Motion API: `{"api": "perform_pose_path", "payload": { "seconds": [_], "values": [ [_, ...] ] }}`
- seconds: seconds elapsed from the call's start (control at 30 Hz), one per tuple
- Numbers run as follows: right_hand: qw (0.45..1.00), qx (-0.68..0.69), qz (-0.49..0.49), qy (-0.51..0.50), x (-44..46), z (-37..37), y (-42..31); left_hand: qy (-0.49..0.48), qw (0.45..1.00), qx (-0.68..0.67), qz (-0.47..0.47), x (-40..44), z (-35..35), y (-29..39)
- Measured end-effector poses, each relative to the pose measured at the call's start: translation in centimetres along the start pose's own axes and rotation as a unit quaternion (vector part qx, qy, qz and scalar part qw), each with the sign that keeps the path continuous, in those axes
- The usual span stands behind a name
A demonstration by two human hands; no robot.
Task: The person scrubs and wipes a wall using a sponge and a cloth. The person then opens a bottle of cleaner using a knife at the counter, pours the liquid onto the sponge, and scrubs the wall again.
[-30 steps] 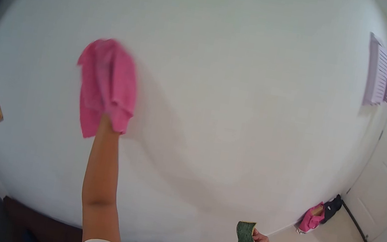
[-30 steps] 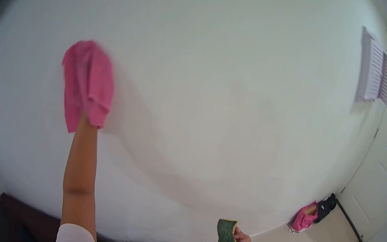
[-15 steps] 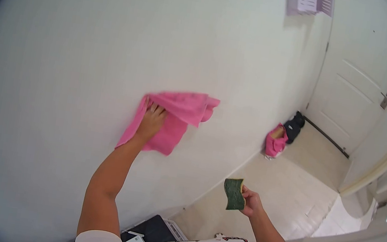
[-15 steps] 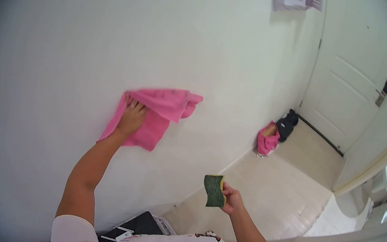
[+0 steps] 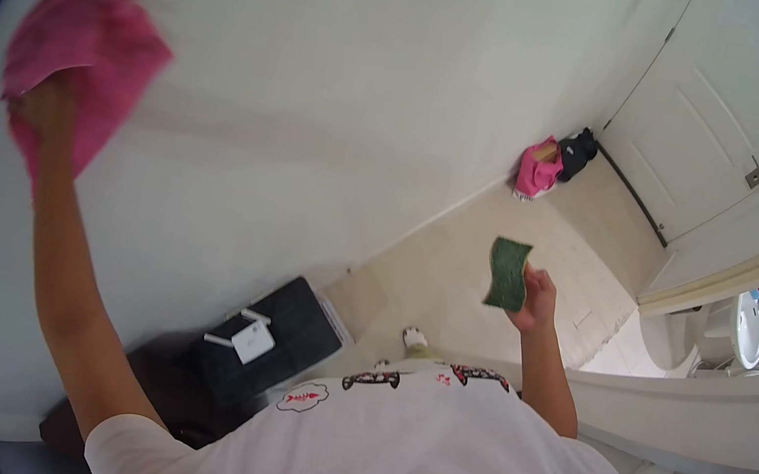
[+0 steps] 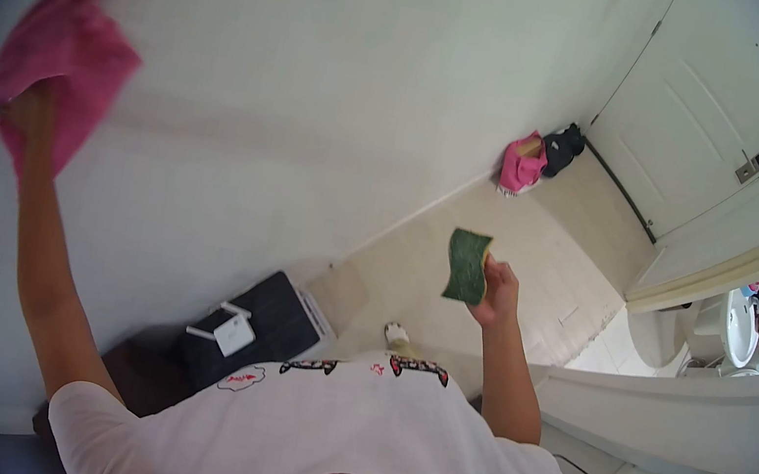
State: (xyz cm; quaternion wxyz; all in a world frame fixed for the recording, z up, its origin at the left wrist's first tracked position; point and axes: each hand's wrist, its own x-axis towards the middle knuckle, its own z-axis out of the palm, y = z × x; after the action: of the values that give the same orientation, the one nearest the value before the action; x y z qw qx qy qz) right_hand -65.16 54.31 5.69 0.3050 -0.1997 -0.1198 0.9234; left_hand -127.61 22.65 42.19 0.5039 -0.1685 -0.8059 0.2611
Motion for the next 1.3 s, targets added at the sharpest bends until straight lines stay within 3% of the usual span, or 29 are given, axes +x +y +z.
{"api": "perform_pose_path", "payload": {
  "seconds": [0.1, 0.17, 0.2, 0.27, 0.37, 0.4, 0.47, 0.53, 0.57, 0.63, 0.67, 0.9, 1.0, 1.07, 1.1, 1.17, 1.2, 1.23, 1.27, 1.3],
  "values": [
    [1.0, 0.003, 0.028, -0.014, -0.5, 1.2, 1.4, -0.007, 0.981, -0.141, -0.132, -4.8, -2.9, -4.6],
    [0.996, 0.01, 0.058, -0.065, -0.8, 2.3, 2.2, 0.03, 0.891, -0.367, -0.268, -9.3, -5.5, -3.4],
    [0.997, 0.01, 0.061, -0.055, -1.0, 2.6, 2.5, 0.069, 0.786, -0.518, -0.332, -11.9, -6.7, -2.1],
    [0.997, 0.006, 0.073, -0.038, -1.0, 3.2, 3.2, 0.192, 0.451, -0.762, -0.424, -16.0, -9.5, 0.9],
    [0.995, 0.012, 0.086, -0.043, -0.7, 2.5, 4.2, 0.137, 0.206, -0.835, -0.492, -21.7, -10.2, 4.2],
    [0.996, 0.01, 0.078, -0.042, -0.6, 2.7, 4.5, 0.098, 0.1, -0.864, -0.483, -23.9, -9.4, 5.3],
    [0.997, 0.007, 0.071, -0.041, -0.5, 3.2, 5.2, -0.009, -0.175, -0.904, -0.391, -30.1, -4.6, 7.5],
    [0.996, 0.017, 0.07, -0.045, -0.7, 3.7, 5.4, -0.016, -0.278, -0.943, -0.184, -35.8, 0.8, 11.1],
    [0.996, 0.023, 0.073, -0.05, -1.0, 3.7, 5.4, -0.019, -0.283, -0.941, -0.184, -37.1, 2.2, 12.7],
    [0.996, 0.039, 0.061, -0.06, -1.6, 3.5, 5.4, -0.105, -0.427, -0.892, -0.101, -37.6, 3.7, 15.7],
    [0.994, 0.054, 0.052, -0.078, -1.5, 3.4, 5.4, -0.115, -0.45, -0.88, -0.098, -37.0, 3.8, 16.3],
    [0.999, 0.01, 0.003, -0.04, 0.0, 0.6, 4.0, -0.11, -0.39, -0.892, -0.199, -34.9, 2.9, 19.5],
    [0.997, 0.036, 0.005, -0.071, 1.8, -0.7, 2.6, -0.122, -0.334, -0.905, -0.233, -33.3, 1.7, 21.5],
    [0.998, -0.04, -0.03, -0.045, 3.6, 0.0, 0.6, -0.141, -0.271, -0.917, -0.256, -30.5, -0.9, 23.4],
    [0.998, -0.037, -0.03, -0.047, 4.6, -0.2, -0.6, -0.154, -0.232, -0.921, -0.272, -29.0, -2.5, 24.5],
    [0.995, -0.052, -0.011, -0.088, 7.0, -0.9, -2.7, -0.194, -0.072, -0.935, -0.287, -27.2, -5.9, 27.4],
    [0.994, -0.048, -0.003, -0.097, 8.0, -1.0, -3.7, -0.21, 0.173, -0.933, -0.235, -27.2, -8.4, 29.2],
    [0.992, -0.049, 0.018, -0.117, 9.3, -1.1, -5.0, -0.223, 0.308, -0.901, -0.209, -27.3, -11.0, 30.7],
    [0.991, -0.047, 0.036, -0.119, 10.6, -1.5, -6.2, -0.24, 0.344, -0.882, -0.215, -27.1, -13.4, 32.7],
    [0.991, -0.046, 0.053, -0.115, 11.7, -2.0, -7.5, -0.276, 0.273, -0.883, -0.264, -27.5, -15.5, 34.7]
  ]
}}
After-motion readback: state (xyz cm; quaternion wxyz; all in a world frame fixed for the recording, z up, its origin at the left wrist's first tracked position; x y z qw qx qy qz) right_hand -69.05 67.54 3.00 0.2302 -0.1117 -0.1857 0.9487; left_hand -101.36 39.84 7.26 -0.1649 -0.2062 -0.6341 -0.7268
